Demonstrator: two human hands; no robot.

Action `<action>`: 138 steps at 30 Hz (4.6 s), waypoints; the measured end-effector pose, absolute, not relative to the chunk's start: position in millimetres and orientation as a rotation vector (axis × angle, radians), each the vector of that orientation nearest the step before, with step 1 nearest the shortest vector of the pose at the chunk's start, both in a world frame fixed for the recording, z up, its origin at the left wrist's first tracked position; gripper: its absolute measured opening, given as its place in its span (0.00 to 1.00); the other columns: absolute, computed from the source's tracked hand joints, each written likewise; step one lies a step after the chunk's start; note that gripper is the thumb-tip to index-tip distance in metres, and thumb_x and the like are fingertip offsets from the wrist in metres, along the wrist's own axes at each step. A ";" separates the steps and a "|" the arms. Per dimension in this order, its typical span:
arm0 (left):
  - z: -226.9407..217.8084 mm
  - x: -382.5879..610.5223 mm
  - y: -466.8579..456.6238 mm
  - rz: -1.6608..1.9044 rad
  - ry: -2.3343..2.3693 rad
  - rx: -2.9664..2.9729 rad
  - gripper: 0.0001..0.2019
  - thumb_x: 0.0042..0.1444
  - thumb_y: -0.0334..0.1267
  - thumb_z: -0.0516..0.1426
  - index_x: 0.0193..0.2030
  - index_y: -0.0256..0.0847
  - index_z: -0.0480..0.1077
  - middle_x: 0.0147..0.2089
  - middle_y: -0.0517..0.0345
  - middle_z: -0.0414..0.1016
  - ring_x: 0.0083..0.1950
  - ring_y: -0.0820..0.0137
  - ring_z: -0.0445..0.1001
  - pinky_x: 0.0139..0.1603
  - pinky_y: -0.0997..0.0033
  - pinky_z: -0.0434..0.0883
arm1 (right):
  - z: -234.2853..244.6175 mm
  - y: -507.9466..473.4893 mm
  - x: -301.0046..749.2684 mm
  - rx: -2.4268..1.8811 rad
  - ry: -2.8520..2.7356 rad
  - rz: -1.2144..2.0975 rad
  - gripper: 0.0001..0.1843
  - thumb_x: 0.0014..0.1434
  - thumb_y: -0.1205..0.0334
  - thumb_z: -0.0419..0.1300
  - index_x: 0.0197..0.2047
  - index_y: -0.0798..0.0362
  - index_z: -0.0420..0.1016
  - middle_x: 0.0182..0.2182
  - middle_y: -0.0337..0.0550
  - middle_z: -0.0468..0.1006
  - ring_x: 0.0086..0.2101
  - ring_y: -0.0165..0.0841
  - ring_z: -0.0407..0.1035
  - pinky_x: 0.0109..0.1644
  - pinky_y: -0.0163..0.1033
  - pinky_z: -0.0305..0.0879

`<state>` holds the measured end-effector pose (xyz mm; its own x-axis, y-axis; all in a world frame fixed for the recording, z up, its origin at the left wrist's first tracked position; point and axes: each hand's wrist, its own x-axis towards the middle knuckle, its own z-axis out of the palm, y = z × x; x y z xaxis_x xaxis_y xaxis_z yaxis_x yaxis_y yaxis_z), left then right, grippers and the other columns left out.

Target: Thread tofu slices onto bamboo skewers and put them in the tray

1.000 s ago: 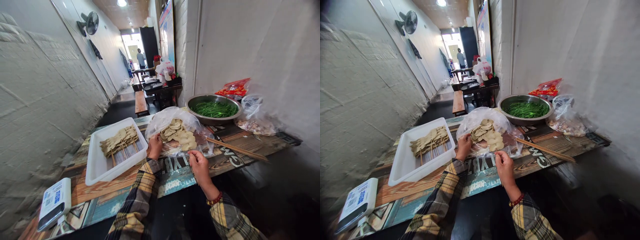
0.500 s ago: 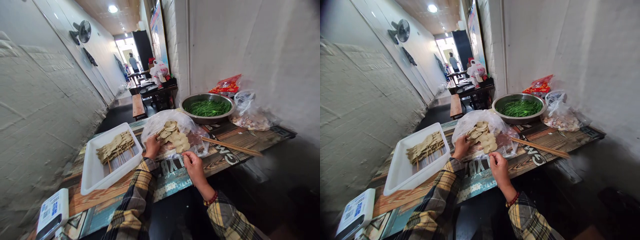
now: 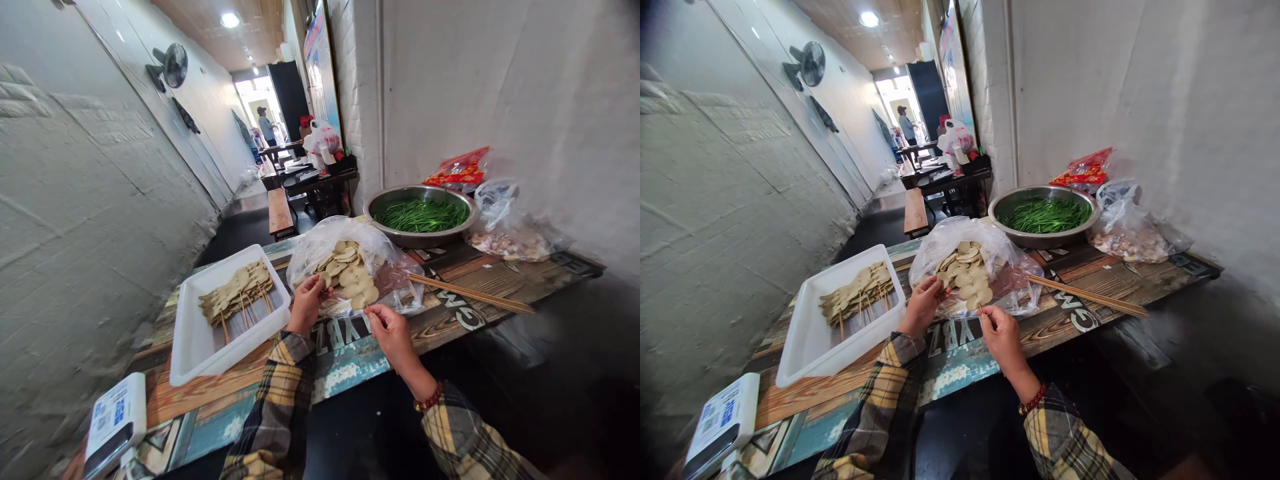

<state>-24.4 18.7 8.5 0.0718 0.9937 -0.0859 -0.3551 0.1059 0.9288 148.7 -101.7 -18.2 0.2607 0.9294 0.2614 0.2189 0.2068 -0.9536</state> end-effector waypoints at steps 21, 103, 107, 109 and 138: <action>9.7 -30.3 17.1 1.401 0.988 0.946 0.13 0.38 0.39 0.67 0.31 0.36 0.76 0.21 0.62 0.69 0.22 0.78 0.62 0.21 0.78 0.54 | -23.3 -103.5 146.6 -1.316 -1.577 0.761 0.13 0.59 0.59 0.54 0.35 0.54 0.79 0.22 0.40 0.78 0.22 0.31 0.71 0.23 0.31 0.61; 13.1 -24.1 6.9 1.352 0.948 0.761 0.13 0.35 0.38 0.66 0.29 0.36 0.72 0.22 0.65 0.68 0.21 0.79 0.63 0.22 0.77 0.59 | -26.2 -103.6 145.1 -1.372 -1.622 0.594 0.16 0.59 0.58 0.54 0.36 0.56 0.81 0.19 0.42 0.78 0.18 0.32 0.70 0.24 0.33 0.64; 11.7 -23.6 8.6 1.379 0.975 0.782 0.12 0.36 0.38 0.66 0.29 0.36 0.72 0.23 0.64 0.69 0.22 0.78 0.64 0.23 0.77 0.58 | -27.2 -103.3 145.4 -1.368 -1.618 0.611 0.16 0.59 0.58 0.54 0.36 0.56 0.81 0.21 0.43 0.79 0.19 0.32 0.71 0.24 0.33 0.64; 10.7 -23.5 9.3 1.390 0.976 0.785 0.12 0.37 0.38 0.65 0.29 0.37 0.72 0.23 0.64 0.69 0.22 0.78 0.64 0.23 0.77 0.57 | -27.4 -103.2 145.5 -1.363 -1.614 0.620 0.16 0.59 0.58 0.54 0.36 0.56 0.81 0.21 0.43 0.79 0.20 0.32 0.71 0.25 0.33 0.64; 8.2 -22.9 10.8 1.427 1.009 1.155 0.07 0.42 0.35 0.64 0.28 0.36 0.72 0.24 0.63 0.68 0.24 0.79 0.61 0.26 0.77 0.57 | -19.9 -103.1 143.7 -1.342 -1.529 0.721 0.15 0.59 0.57 0.54 0.35 0.56 0.80 0.16 0.38 0.74 0.17 0.30 0.67 0.23 0.32 0.60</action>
